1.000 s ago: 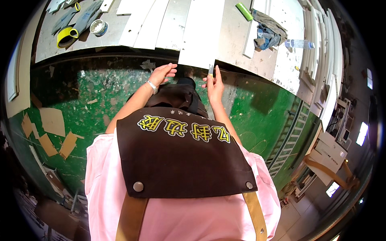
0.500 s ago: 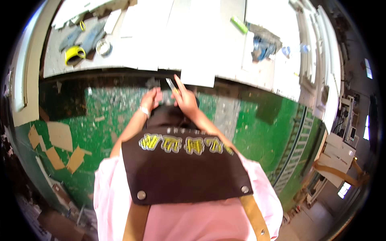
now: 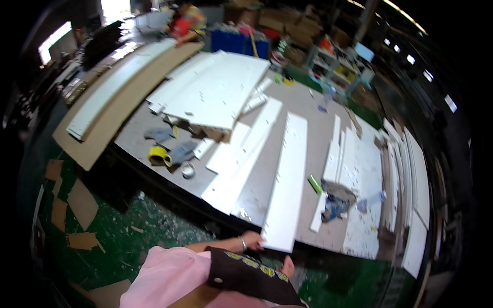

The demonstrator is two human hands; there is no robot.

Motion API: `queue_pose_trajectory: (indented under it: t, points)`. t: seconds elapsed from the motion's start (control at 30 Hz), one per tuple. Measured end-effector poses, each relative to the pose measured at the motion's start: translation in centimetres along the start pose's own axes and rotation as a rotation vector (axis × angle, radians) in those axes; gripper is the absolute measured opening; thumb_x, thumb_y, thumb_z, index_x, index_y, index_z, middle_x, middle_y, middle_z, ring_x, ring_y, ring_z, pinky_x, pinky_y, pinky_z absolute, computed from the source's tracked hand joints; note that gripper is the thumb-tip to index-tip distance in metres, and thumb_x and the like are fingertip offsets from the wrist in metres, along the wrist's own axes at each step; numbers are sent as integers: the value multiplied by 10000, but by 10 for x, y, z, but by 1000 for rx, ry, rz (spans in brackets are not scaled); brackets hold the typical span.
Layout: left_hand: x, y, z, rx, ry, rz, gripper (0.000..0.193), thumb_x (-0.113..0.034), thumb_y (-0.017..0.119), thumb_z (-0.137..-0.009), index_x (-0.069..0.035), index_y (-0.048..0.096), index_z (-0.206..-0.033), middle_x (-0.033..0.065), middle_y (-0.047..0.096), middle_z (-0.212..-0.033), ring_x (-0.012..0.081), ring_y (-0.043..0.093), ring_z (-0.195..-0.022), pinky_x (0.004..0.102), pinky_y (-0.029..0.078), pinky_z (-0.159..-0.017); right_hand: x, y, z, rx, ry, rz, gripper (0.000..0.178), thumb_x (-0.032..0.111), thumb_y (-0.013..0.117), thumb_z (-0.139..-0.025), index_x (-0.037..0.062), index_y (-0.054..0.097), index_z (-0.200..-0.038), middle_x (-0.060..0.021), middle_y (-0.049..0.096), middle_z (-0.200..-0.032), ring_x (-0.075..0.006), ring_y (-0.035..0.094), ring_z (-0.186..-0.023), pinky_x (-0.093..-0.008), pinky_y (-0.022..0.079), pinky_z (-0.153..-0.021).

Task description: The person handles white flat-pack furniture panels on a workbench, wiping surfaces with a cloth, applying tape to edges, and stacking pieces. The person also moves panels between the bench and a nearby rack while another worker is visible in the background.

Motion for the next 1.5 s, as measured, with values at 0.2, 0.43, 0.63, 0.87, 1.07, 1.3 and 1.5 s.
queue_pose_trajectory:
  t: [0.2,0.43,0.63,0.87,1.07,1.3,1.5]
  points:
    - [-15,103,49,671,-67,-556,353,-382,653,-850,-57,642,-987,34,668,-883,118,647,-805,249,482,-605,94,-25,63,-85,39,-230,426,436,555,-896,14,579,-950,-20,579,-634,-88,429,-406,-241,266,-344]
    - [-134,103,-89,426,126,789,446,-312,585,-878,22,530,-1169,160,622,-1113,320,603,-1023,485,455,-924,110,-131,47,-185,-32,-353,402,386,570,-890,-4,572,-989,-43,594,-725,-112,482,-504,-258,333,-420]
    - [-191,144,-42,520,176,767,539,-292,535,-901,7,401,-1329,178,479,-1328,335,447,-1238,493,293,-1073,149,-233,44,-318,-224,-437,388,343,583,-886,-20,567,-1022,-62,607,-804,-132,527,-589,-272,391,-484]
    - [-309,-60,104,159,894,962,630,-495,429,-903,-31,422,-1329,152,482,-1324,340,455,-1208,472,337,-1037,222,-261,-35,-189,-377,-418,379,292,598,-880,-38,560,-1061,-84,621,-895,-156,579,-688,-288,458,-560]
    - [-161,-201,250,-507,1243,1103,711,-593,270,-911,-44,431,-1332,132,477,-1345,355,456,-1213,473,340,-1036,267,-176,-200,202,-317,130,383,228,590,-879,-29,522,-1155,-87,594,-1056,-168,580,-885,-306,484,-747]
    - [88,-135,301,-1241,1219,1488,713,-591,206,-906,-85,393,-1373,93,430,-1394,361,398,-1267,476,313,-1062,360,130,-291,675,-560,819,353,317,648,-821,-34,653,-788,-29,612,-691,-102,537,-638,-296,440,-566]
    - [215,-24,226,-1436,1010,1636,705,-584,162,-877,-106,373,-1350,88,375,-1377,380,384,-1234,526,313,-1023,372,337,-301,782,-1025,1298,475,513,623,-760,41,652,-713,-170,631,-709,-359,607,-689,-437,473,-632]
Point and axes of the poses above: each hand's wrist, its own z-axis away from the middle knuckle, its own y-axis out of the palm, x = y × z, the point moved 4 cm from there along -z, towards the middle knuckle
